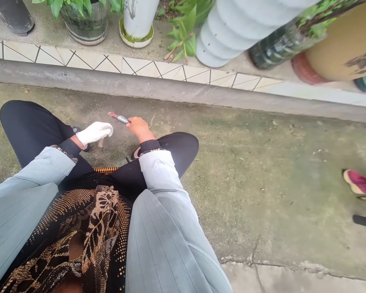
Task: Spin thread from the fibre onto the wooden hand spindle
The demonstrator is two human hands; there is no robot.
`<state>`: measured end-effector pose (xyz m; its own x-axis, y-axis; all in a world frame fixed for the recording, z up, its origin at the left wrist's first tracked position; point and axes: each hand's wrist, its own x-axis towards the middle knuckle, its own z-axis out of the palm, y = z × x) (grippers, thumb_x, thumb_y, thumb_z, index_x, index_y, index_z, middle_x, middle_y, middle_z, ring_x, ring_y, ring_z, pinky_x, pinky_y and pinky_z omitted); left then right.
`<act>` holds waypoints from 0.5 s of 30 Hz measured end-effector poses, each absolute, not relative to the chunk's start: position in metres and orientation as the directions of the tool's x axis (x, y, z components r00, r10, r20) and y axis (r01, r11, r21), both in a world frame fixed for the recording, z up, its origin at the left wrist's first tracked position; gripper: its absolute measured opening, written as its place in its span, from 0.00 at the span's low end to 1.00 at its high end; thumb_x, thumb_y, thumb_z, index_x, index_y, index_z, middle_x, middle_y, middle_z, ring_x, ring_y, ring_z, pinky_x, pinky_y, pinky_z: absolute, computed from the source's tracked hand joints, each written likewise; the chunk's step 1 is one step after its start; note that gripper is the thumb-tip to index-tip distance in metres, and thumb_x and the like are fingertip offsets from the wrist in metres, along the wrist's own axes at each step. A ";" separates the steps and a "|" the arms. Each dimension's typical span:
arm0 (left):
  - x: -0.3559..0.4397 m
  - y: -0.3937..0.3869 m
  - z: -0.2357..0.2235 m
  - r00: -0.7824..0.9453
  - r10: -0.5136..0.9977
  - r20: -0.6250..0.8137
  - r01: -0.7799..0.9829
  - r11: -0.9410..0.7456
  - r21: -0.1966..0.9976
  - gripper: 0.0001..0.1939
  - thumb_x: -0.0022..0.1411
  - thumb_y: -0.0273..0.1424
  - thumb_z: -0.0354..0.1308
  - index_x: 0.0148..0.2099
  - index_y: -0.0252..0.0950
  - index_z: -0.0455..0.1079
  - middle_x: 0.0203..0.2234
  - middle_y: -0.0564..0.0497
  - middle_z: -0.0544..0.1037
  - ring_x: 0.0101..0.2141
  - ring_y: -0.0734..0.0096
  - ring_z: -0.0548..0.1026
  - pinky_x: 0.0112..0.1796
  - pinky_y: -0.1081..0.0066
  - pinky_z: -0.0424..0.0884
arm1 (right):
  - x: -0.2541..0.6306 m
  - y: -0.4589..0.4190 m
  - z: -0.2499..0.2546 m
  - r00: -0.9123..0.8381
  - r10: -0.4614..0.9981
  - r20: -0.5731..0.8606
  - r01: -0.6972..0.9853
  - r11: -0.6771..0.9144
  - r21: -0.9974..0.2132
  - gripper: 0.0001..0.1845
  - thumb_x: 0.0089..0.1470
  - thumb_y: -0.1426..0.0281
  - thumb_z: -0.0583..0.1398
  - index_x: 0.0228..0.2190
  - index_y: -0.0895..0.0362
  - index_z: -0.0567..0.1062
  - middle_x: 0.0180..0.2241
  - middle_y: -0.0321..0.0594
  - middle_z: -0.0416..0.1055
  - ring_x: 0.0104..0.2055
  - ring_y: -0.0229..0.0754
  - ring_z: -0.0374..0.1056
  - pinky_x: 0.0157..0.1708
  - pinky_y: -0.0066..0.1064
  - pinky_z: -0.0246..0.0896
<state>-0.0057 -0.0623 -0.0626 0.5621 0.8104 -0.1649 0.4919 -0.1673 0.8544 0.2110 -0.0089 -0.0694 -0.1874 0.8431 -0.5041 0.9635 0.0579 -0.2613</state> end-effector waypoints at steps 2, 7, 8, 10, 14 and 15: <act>-0.005 -0.063 -0.062 0.527 0.831 -0.181 0.494 -0.127 0.860 0.15 0.61 0.36 0.47 0.31 0.32 0.70 0.22 0.53 0.70 0.23 0.76 0.64 0.28 0.75 0.61 | 0.206 -0.011 -0.068 -0.221 0.799 -0.559 0.971 0.128 -0.201 0.16 0.60 0.64 0.56 0.45 0.53 0.78 0.46 0.47 0.74 0.46 0.48 0.69 0.41 0.33 0.60; -0.004 -0.063 -0.060 0.520 0.838 -0.166 0.510 -0.148 0.847 0.13 0.58 0.34 0.48 0.29 0.32 0.69 0.21 0.53 0.70 0.22 0.77 0.62 0.27 0.75 0.59 | 0.203 -0.013 -0.068 -0.333 0.498 -0.801 0.938 0.262 -0.228 0.13 0.56 0.67 0.61 0.41 0.58 0.80 0.37 0.48 0.77 0.37 0.44 0.70 0.35 0.32 0.59; -0.004 -0.062 -0.060 0.527 0.833 -0.168 0.504 -0.147 0.851 0.13 0.58 0.34 0.48 0.29 0.32 0.69 0.22 0.52 0.70 0.22 0.77 0.62 0.26 0.75 0.59 | 0.204 -0.015 -0.067 -0.364 0.408 -0.837 0.926 0.253 -0.279 0.12 0.54 0.68 0.63 0.39 0.59 0.80 0.32 0.46 0.76 0.33 0.42 0.69 0.33 0.32 0.58; -0.005 -0.061 -0.060 0.533 0.827 -0.177 0.471 -0.117 0.875 0.12 0.58 0.34 0.49 0.29 0.32 0.69 0.21 0.52 0.70 0.22 0.77 0.62 0.25 0.75 0.58 | 0.208 -0.018 -0.063 -0.454 0.242 -0.858 0.889 0.192 -0.416 0.12 0.52 0.66 0.65 0.37 0.60 0.80 0.25 0.40 0.73 0.26 0.37 0.64 0.30 0.30 0.56; -0.010 -0.053 -0.067 0.471 0.854 -0.221 0.327 0.063 0.943 0.11 0.59 0.35 0.52 0.30 0.32 0.67 0.22 0.52 0.70 0.19 0.80 0.60 0.22 0.76 0.57 | 0.220 -0.023 -0.047 -0.789 0.073 -0.610 0.608 -0.045 -0.792 0.17 0.49 0.60 0.67 0.32 0.61 0.76 0.22 0.33 0.66 0.23 0.31 0.56 0.26 0.26 0.52; -0.012 -0.052 -0.070 0.455 0.860 -0.230 0.285 0.104 0.953 0.11 0.60 0.36 0.53 0.30 0.32 0.67 0.21 0.53 0.69 0.19 0.80 0.60 0.22 0.77 0.57 | 0.223 -0.024 -0.043 -0.858 0.138 -0.495 0.482 -0.121 -0.868 0.19 0.49 0.57 0.67 0.32 0.61 0.75 0.22 0.32 0.65 0.23 0.30 0.56 0.25 0.25 0.52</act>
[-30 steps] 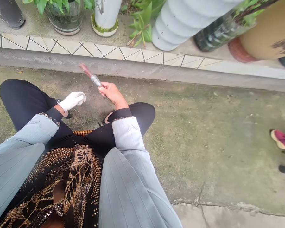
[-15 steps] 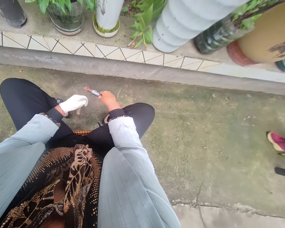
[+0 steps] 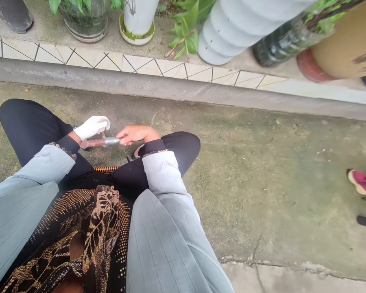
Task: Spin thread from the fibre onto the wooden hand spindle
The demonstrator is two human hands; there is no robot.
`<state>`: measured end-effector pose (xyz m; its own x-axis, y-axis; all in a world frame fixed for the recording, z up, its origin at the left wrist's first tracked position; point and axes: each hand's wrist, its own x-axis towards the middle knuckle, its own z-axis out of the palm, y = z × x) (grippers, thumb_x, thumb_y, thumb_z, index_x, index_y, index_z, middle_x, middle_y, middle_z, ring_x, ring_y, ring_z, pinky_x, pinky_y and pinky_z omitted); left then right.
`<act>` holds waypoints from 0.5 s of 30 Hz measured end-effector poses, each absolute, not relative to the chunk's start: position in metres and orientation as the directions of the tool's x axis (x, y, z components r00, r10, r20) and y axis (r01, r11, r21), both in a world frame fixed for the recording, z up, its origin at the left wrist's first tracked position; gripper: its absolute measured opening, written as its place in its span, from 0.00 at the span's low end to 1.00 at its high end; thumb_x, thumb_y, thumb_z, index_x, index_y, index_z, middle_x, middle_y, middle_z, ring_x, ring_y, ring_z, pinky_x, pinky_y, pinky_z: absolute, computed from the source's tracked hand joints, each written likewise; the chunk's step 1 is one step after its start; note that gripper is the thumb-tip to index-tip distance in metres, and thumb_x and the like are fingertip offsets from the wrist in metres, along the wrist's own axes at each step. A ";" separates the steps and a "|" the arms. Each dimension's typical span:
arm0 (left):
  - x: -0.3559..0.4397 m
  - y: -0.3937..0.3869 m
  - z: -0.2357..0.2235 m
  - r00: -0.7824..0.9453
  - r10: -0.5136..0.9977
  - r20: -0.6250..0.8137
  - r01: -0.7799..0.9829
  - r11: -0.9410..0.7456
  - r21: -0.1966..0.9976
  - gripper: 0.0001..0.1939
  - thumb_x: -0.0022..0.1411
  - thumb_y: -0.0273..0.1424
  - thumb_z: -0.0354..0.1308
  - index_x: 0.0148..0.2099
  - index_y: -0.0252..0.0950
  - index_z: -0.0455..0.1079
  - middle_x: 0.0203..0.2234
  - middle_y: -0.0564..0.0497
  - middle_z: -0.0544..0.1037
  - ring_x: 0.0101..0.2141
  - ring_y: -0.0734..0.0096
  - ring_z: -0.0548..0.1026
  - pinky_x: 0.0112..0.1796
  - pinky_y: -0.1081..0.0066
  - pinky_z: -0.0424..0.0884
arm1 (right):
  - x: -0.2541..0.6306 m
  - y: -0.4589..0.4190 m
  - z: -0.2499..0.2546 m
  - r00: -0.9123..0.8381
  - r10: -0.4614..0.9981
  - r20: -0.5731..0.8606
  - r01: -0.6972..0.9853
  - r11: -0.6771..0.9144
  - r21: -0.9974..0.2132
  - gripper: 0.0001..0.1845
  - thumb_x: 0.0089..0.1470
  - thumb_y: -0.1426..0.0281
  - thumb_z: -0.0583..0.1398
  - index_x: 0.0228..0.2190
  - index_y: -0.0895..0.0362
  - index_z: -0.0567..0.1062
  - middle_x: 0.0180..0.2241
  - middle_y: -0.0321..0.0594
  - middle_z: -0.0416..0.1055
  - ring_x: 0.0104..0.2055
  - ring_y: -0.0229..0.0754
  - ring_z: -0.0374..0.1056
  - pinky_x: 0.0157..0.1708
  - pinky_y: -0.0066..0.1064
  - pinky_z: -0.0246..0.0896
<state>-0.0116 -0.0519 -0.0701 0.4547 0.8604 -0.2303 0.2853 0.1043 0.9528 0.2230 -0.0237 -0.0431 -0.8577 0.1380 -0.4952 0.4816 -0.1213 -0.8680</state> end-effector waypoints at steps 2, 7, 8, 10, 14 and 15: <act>-0.013 -0.051 -0.077 0.454 0.859 -0.238 0.212 0.156 0.965 0.12 0.60 0.37 0.54 0.31 0.32 0.67 0.19 0.54 0.66 0.19 0.80 0.60 0.22 0.77 0.58 | 0.227 -0.022 -0.037 -0.862 0.414 -0.294 0.220 -0.217 -0.951 0.22 0.49 0.54 0.66 0.32 0.61 0.73 0.23 0.32 0.64 0.23 0.29 0.54 0.24 0.23 0.51; -0.011 -0.057 -0.080 0.523 0.811 -0.262 0.262 0.139 0.955 0.13 0.62 0.38 0.52 0.33 0.33 0.69 0.16 0.56 0.62 0.18 0.79 0.59 0.22 0.77 0.57 | 0.230 -0.008 -0.047 -0.313 0.923 -0.224 0.013 -0.232 -0.973 0.19 0.55 0.54 0.62 0.37 0.57 0.69 0.24 0.31 0.59 0.22 0.30 0.52 0.22 0.23 0.51; -0.009 -0.059 -0.077 0.544 0.799 -0.258 0.298 0.104 0.949 0.13 0.63 0.37 0.51 0.33 0.33 0.69 0.16 0.56 0.62 0.18 0.79 0.58 0.22 0.77 0.56 | 0.230 -0.005 -0.053 -0.219 0.941 -0.257 0.046 -0.253 -0.966 0.16 0.57 0.56 0.60 0.36 0.57 0.68 0.24 0.31 0.59 0.21 0.30 0.52 0.21 0.22 0.51; -0.006 -0.061 -0.068 0.584 0.776 -0.236 0.352 0.020 0.936 0.13 0.62 0.36 0.50 0.33 0.33 0.69 0.17 0.56 0.64 0.19 0.79 0.58 0.22 0.77 0.55 | 0.230 0.000 -0.065 -0.099 0.940 -0.326 0.159 -0.309 -0.938 0.11 0.60 0.61 0.57 0.35 0.57 0.67 0.23 0.31 0.58 0.21 0.30 0.51 0.21 0.22 0.50; -0.001 -0.064 -0.054 0.631 0.749 -0.204 0.418 -0.106 0.902 0.13 0.61 0.34 0.50 0.32 0.32 0.71 0.22 0.53 0.70 0.21 0.79 0.62 0.24 0.76 0.58 | 0.230 0.005 -0.084 -0.048 0.915 -0.401 0.537 -0.314 -0.783 0.09 0.61 0.66 0.54 0.32 0.57 0.69 0.26 0.35 0.64 0.23 0.33 0.56 0.26 0.24 0.54; -0.001 -0.064 -0.052 0.639 0.743 -0.199 0.422 -0.122 0.898 0.13 0.60 0.34 0.49 0.31 0.32 0.71 0.22 0.52 0.71 0.21 0.78 0.62 0.25 0.76 0.59 | 0.229 0.005 -0.086 -0.055 0.914 -0.402 0.635 -0.279 -0.720 0.09 0.61 0.66 0.54 0.32 0.58 0.70 0.27 0.37 0.67 0.25 0.34 0.59 0.28 0.26 0.56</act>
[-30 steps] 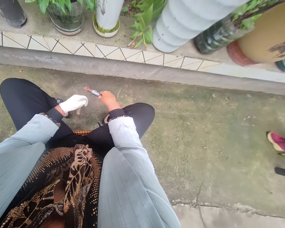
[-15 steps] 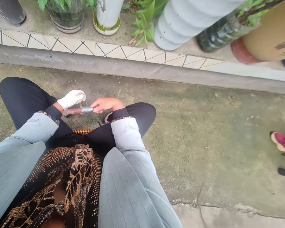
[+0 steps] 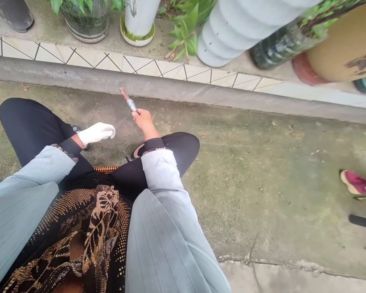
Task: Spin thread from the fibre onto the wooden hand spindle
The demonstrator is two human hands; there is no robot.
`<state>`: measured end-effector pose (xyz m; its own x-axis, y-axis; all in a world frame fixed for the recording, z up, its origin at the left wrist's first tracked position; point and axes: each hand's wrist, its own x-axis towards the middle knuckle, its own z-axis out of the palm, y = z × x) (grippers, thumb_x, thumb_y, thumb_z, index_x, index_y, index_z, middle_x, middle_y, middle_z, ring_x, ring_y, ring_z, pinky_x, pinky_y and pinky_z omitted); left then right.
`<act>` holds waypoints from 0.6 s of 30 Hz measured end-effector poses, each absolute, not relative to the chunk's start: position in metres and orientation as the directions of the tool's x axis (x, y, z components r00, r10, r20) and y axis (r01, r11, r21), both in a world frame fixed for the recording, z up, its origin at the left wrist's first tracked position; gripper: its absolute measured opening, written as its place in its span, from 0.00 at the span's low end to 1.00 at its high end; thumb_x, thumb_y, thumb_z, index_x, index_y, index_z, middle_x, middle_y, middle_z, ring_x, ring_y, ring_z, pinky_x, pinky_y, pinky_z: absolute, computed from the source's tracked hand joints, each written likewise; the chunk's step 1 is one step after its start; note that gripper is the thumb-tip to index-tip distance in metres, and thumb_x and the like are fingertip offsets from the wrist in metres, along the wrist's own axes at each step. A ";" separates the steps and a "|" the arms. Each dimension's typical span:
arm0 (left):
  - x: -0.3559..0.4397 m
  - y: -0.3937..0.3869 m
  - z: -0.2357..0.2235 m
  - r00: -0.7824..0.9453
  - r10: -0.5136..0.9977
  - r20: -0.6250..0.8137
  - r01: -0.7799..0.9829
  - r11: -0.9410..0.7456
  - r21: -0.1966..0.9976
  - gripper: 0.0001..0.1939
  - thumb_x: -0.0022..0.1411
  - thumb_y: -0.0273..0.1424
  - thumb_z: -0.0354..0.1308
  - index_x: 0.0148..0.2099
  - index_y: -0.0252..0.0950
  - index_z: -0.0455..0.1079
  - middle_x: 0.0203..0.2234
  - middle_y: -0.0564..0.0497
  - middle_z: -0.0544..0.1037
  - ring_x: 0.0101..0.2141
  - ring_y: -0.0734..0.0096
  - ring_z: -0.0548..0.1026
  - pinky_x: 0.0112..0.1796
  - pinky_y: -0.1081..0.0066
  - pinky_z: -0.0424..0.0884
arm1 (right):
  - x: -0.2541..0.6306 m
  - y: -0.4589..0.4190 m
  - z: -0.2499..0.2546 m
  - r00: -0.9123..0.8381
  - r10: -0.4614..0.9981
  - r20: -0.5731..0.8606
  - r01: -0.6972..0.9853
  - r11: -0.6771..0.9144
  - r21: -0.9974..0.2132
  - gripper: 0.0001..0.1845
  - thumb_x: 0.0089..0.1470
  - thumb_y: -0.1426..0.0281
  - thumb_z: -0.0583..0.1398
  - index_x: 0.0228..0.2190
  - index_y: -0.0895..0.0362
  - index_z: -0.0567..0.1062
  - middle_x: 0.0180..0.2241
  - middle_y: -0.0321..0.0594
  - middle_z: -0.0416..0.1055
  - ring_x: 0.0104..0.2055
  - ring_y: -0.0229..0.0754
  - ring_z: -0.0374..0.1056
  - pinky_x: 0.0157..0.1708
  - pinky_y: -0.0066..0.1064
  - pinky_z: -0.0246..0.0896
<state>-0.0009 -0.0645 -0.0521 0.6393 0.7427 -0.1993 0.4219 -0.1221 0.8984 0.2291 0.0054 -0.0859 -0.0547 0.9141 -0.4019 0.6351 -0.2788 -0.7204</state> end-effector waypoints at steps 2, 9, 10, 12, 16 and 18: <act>-0.001 -0.065 -0.051 0.655 0.733 -0.185 0.415 -0.144 0.898 0.13 0.60 0.34 0.49 0.31 0.32 0.71 0.23 0.52 0.72 0.22 0.78 0.63 0.26 0.76 0.60 | 0.226 0.004 -0.086 -0.072 0.913 -0.401 0.791 -0.192 -0.580 0.11 0.61 0.65 0.54 0.35 0.58 0.73 0.32 0.41 0.71 0.31 0.38 0.63 0.33 0.28 0.58; -0.005 -0.064 -0.055 0.679 0.720 -0.141 0.409 -0.211 0.888 0.13 0.60 0.34 0.48 0.31 0.32 0.70 0.23 0.52 0.71 0.24 0.76 0.65 0.30 0.74 0.62 | 0.215 -0.004 -0.071 -0.111 0.889 -0.445 0.948 -0.041 -0.317 0.16 0.62 0.63 0.54 0.47 0.54 0.75 0.43 0.46 0.74 0.43 0.47 0.67 0.40 0.33 0.58; -0.006 -0.064 -0.055 0.679 0.722 -0.131 0.403 -0.219 0.888 0.13 0.60 0.34 0.49 0.31 0.32 0.70 0.24 0.51 0.72 0.25 0.75 0.66 0.30 0.74 0.62 | 0.214 -0.005 -0.070 -0.132 0.869 -0.476 0.954 -0.018 -0.298 0.16 0.62 0.63 0.54 0.46 0.54 0.76 0.43 0.46 0.74 0.42 0.46 0.67 0.39 0.33 0.58; -0.008 -0.064 -0.054 0.663 0.739 -0.119 0.404 -0.219 0.888 0.14 0.60 0.35 0.48 0.32 0.32 0.71 0.25 0.51 0.72 0.25 0.75 0.66 0.31 0.73 0.62 | 0.213 -0.007 -0.070 -0.204 0.788 -0.581 0.964 0.057 -0.260 0.14 0.60 0.65 0.56 0.44 0.55 0.77 0.41 0.45 0.75 0.40 0.45 0.68 0.38 0.32 0.58; -0.013 -0.061 -0.054 0.609 0.783 -0.127 0.443 -0.204 0.873 0.14 0.60 0.36 0.49 0.31 0.32 0.71 0.24 0.51 0.71 0.24 0.75 0.64 0.30 0.73 0.61 | 0.213 -0.015 -0.067 -0.382 0.382 -0.841 0.924 0.155 -0.349 0.08 0.54 0.70 0.62 0.36 0.59 0.79 0.27 0.39 0.72 0.26 0.36 0.63 0.30 0.29 0.56; -0.016 -0.057 -0.056 0.573 0.810 -0.125 0.419 -0.158 0.894 0.13 0.59 0.36 0.50 0.31 0.32 0.70 0.23 0.52 0.71 0.23 0.76 0.63 0.29 0.73 0.61 | 0.215 -0.021 -0.061 -0.502 0.173 -0.848 0.865 0.100 -0.491 0.08 0.51 0.68 0.64 0.33 0.60 0.78 0.22 0.35 0.68 0.22 0.33 0.58 0.27 0.28 0.53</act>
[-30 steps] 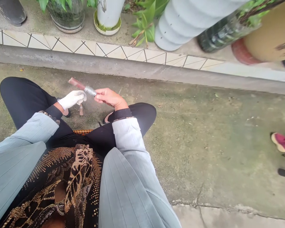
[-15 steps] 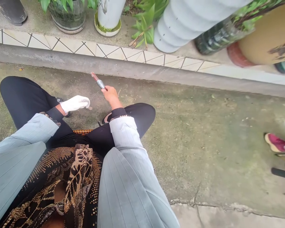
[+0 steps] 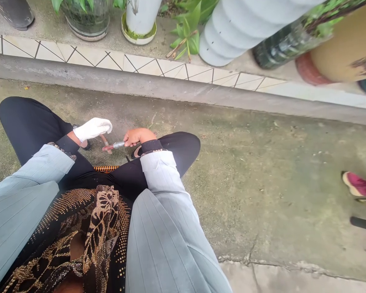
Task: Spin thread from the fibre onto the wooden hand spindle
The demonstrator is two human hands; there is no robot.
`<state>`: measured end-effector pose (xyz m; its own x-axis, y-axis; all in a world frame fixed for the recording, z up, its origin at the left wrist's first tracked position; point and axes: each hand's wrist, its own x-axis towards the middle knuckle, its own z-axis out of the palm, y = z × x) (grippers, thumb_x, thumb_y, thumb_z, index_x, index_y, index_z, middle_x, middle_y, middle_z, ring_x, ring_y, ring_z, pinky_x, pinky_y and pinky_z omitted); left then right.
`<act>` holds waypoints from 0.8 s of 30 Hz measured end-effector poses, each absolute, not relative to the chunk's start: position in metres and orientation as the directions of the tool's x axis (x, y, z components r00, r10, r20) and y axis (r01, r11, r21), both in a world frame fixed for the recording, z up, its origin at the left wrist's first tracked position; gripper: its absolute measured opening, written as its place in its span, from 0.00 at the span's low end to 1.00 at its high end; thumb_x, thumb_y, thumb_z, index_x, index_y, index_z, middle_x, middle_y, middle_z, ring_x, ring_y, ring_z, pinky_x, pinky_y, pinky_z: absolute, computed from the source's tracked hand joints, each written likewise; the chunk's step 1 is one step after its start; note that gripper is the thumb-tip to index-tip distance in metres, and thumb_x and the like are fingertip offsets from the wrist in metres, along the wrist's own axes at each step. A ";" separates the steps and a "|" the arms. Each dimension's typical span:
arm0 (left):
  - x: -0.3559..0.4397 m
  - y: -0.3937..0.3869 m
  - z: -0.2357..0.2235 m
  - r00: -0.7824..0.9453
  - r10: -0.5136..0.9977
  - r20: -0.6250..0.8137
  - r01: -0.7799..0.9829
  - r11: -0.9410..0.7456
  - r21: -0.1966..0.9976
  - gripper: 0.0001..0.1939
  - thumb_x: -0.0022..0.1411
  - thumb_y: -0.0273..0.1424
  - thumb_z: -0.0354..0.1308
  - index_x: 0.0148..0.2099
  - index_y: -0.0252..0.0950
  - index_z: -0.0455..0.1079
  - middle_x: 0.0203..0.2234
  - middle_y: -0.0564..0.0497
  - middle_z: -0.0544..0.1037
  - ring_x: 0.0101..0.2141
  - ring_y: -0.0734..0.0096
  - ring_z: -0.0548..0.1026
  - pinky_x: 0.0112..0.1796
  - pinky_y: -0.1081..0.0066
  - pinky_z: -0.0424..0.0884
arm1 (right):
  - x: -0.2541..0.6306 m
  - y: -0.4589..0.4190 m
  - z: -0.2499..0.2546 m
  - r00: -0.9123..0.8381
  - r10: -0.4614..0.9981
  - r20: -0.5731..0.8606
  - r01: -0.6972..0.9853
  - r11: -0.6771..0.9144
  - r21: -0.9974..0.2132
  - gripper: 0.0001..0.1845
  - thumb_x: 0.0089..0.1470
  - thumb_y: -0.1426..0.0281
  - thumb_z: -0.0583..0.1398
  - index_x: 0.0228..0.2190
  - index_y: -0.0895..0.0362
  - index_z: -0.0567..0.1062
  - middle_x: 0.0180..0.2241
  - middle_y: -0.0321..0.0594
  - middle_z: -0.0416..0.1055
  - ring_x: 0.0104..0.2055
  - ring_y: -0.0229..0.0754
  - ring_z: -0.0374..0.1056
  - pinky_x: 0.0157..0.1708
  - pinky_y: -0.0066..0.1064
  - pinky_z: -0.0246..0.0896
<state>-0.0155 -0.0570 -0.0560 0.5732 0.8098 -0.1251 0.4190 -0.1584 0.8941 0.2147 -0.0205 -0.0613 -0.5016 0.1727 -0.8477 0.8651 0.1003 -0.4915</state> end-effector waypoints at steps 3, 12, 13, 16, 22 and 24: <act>-0.018 -0.050 -0.062 0.460 0.872 -0.167 0.363 -0.013 0.932 0.11 0.59 0.34 0.50 0.31 0.32 0.68 0.22 0.52 0.70 0.21 0.78 0.60 0.25 0.75 0.58 | 0.221 -0.025 -0.046 -0.757 0.051 -0.651 0.649 -0.057 -0.759 0.17 0.47 0.59 0.67 0.29 0.61 0.75 0.21 0.32 0.65 0.22 0.31 0.55 0.26 0.26 0.51; -0.004 -0.056 -0.072 0.550 0.796 -0.251 0.299 0.093 0.950 0.11 0.60 0.36 0.51 0.30 0.33 0.67 0.19 0.54 0.65 0.18 0.80 0.57 0.21 0.76 0.53 | 0.220 -0.021 -0.039 -0.482 0.828 -0.287 0.134 -0.254 -0.958 0.24 0.45 0.52 0.68 0.27 0.58 0.67 0.21 0.31 0.61 0.21 0.29 0.52 0.22 0.23 0.48; -0.003 -0.057 -0.072 0.572 0.786 -0.233 0.295 0.068 0.953 0.12 0.60 0.36 0.51 0.30 0.33 0.67 0.20 0.54 0.66 0.19 0.80 0.58 0.22 0.76 0.54 | 0.217 -0.020 -0.043 -0.446 0.838 -0.316 0.150 -0.278 -0.949 0.21 0.47 0.55 0.67 0.27 0.58 0.67 0.21 0.31 0.61 0.21 0.29 0.52 0.21 0.23 0.47; -0.003 -0.059 -0.071 0.601 0.772 -0.208 0.295 0.029 0.955 0.13 0.61 0.36 0.51 0.30 0.32 0.67 0.21 0.53 0.67 0.20 0.80 0.59 0.23 0.76 0.55 | 0.212 -0.019 -0.054 -0.396 0.832 -0.389 0.199 -0.335 -0.921 0.14 0.52 0.63 0.64 0.27 0.59 0.67 0.21 0.31 0.61 0.20 0.29 0.52 0.20 0.22 0.46; -0.006 -0.060 -0.075 0.572 0.787 -0.230 0.288 0.070 0.955 0.13 0.63 0.37 0.50 0.33 0.33 0.68 0.18 0.54 0.66 0.19 0.78 0.61 0.24 0.76 0.57 | 0.209 -0.016 -0.065 -0.299 0.850 -0.434 0.341 -0.330 -0.880 0.07 0.57 0.70 0.58 0.29 0.59 0.68 0.21 0.31 0.61 0.20 0.29 0.52 0.21 0.22 0.48; -0.007 -0.060 -0.077 0.577 0.783 -0.232 0.302 0.059 0.951 0.14 0.63 0.37 0.50 0.34 0.32 0.69 0.19 0.53 0.68 0.20 0.77 0.63 0.24 0.76 0.58 | 0.213 -0.012 -0.068 -0.232 0.876 -0.423 0.424 -0.300 -0.854 0.08 0.59 0.70 0.56 0.28 0.59 0.68 0.22 0.32 0.63 0.21 0.30 0.53 0.23 0.23 0.51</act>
<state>-0.0072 -0.0601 -0.0774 0.5774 0.7827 -0.2321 0.3025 0.0590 0.9513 0.2133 -0.0117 -0.0678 -0.2325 0.8760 -0.4226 0.4244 -0.2996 -0.8545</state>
